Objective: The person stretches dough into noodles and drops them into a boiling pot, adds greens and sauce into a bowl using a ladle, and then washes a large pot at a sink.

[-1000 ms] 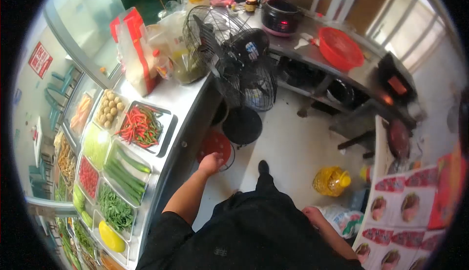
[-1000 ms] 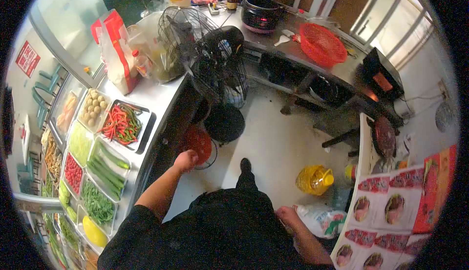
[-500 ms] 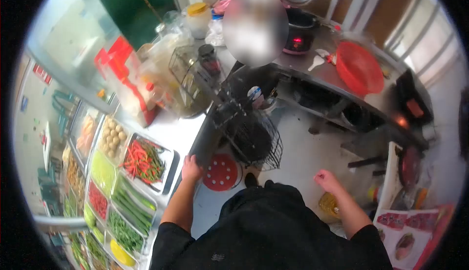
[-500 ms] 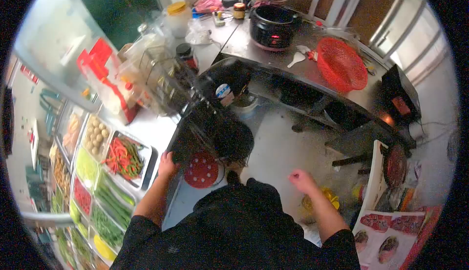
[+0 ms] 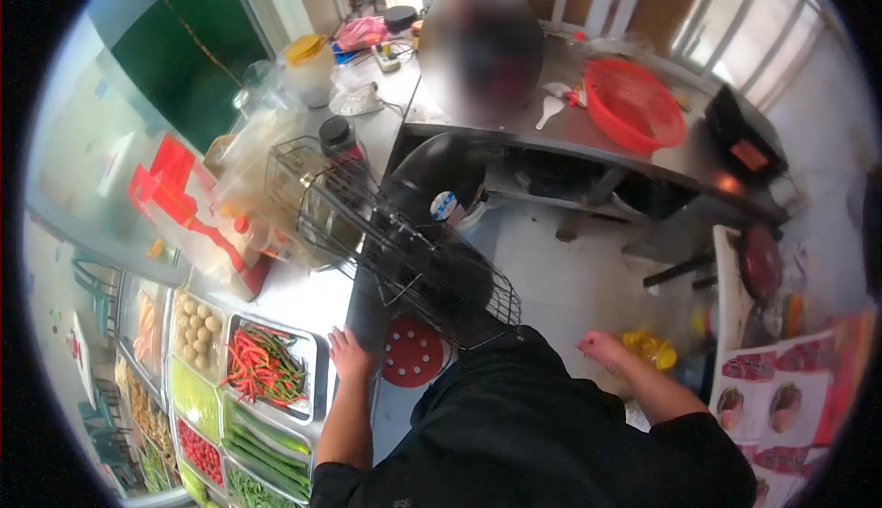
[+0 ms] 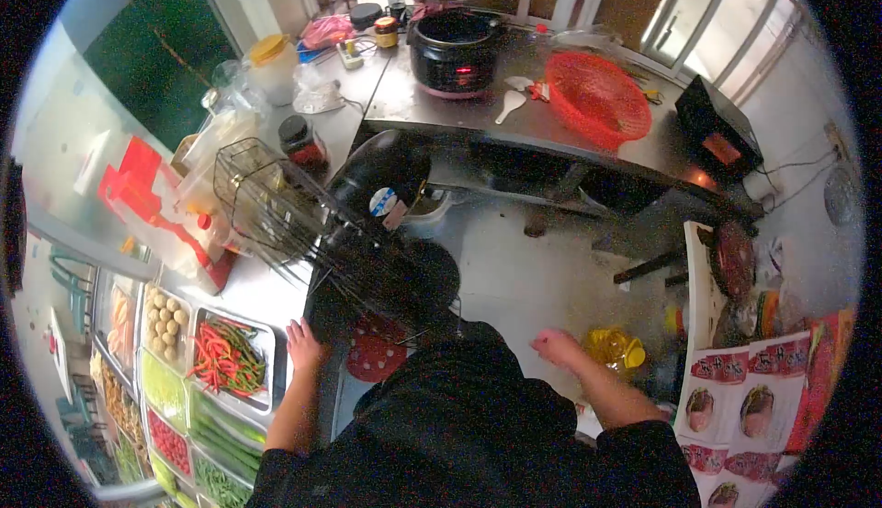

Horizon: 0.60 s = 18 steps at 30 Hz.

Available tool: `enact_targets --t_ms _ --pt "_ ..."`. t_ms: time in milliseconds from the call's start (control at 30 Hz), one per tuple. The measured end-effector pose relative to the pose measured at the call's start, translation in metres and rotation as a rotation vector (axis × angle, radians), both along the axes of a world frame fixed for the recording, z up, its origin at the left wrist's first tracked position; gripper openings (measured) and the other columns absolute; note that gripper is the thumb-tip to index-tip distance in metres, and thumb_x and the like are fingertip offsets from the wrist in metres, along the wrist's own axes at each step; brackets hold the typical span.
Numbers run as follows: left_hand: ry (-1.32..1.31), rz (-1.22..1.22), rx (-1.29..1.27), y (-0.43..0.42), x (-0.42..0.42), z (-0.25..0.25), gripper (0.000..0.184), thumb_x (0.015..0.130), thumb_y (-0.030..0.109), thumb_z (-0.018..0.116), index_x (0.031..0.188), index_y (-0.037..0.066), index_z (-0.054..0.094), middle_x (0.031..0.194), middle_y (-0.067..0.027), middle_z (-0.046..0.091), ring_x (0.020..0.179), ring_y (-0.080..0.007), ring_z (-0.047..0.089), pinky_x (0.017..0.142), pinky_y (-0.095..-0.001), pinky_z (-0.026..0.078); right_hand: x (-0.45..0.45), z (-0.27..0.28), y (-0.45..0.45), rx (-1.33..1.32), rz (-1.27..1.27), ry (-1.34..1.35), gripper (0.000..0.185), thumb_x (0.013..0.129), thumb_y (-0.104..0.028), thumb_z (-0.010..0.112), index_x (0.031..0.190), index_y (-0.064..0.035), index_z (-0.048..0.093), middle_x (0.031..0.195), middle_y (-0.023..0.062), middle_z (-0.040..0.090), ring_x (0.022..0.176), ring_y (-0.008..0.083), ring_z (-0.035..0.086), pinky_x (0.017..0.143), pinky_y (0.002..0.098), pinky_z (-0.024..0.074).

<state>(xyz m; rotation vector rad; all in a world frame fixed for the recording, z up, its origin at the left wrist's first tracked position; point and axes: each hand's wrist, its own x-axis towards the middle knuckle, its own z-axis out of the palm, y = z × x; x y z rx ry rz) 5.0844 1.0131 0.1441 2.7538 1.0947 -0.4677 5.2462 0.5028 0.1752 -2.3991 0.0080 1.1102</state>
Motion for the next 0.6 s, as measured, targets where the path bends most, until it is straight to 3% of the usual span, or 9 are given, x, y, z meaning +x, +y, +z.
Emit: enact_targets --t_ms 100,267,433,533,600 --pt "-0.019 -0.011 -0.008 0.002 0.001 -0.003 0.08 0.073 0.029 0.065 0.138 0.003 0.026 0.144 -0.0219 0.02 0.135 -0.036 0.018 0.106 -0.0463 0.024 0.011 -0.008 0.002 -0.001 0.091 -0.049 0.034 0.081 -0.039 0.059 0.085 -0.0061 0.063 0.071 0.0063 0.064 0.064 0.0206 0.06 0.06 0.0355 0.0481" --pt "-0.06 -0.026 0.031 0.007 -0.006 -0.015 0.084 0.069 0.028 0.07 0.137 0.003 0.027 0.143 -0.0221 0.022 0.133 -0.0367 0.021 0.104 -0.0475 0.026 0.018 -0.035 0.009 0.138 0.056 -0.068 0.03 0.081 -0.036 0.061 0.081 -0.006 0.063 0.071 0.0076 0.065 0.064 0.0199 0.061 0.061 0.0345 0.0488" --pt "-0.069 -0.045 0.033 0.007 -0.008 -0.017 0.082 0.069 0.026 0.068 0.136 0.003 0.027 0.143 -0.0229 0.023 0.133 -0.0379 0.022 0.103 -0.0483 0.028 0.027 -0.017 0.032 0.141 0.07 -0.028 0.026 0.08 -0.031 0.062 0.078 -0.0054 0.063 0.07 0.0083 0.064 0.062 0.0184 0.061 0.06 0.0334 0.049" --pt "-0.085 -0.054 0.039 0.011 -0.011 -0.023 0.08 0.069 0.024 0.066 0.136 0.002 0.027 0.142 -0.0235 0.023 0.132 -0.0386 0.022 0.103 -0.049 0.027 0.03 -0.024 0.035 0.17 0.083 -0.017 0.025 0.08 -0.03 0.063 0.087 -0.0055 0.062 0.074 0.01 0.065 0.069 0.0213 0.063 0.064 0.0352 0.0493" --pt "-0.089 -0.048 0.039 0.006 -0.012 -0.017 0.079 0.07 0.024 0.065 0.136 0.002 0.027 0.142 -0.024 0.023 0.132 -0.0392 0.022 0.103 -0.0494 0.027 0.032 -0.021 0.039 0.079 0.191 -0.275 0.035 0.08 -0.032 0.062 0.104 -0.0066 0.057 0.083 0.0131 0.066 0.078 0.0269 0.064 0.071 0.0376 0.049"
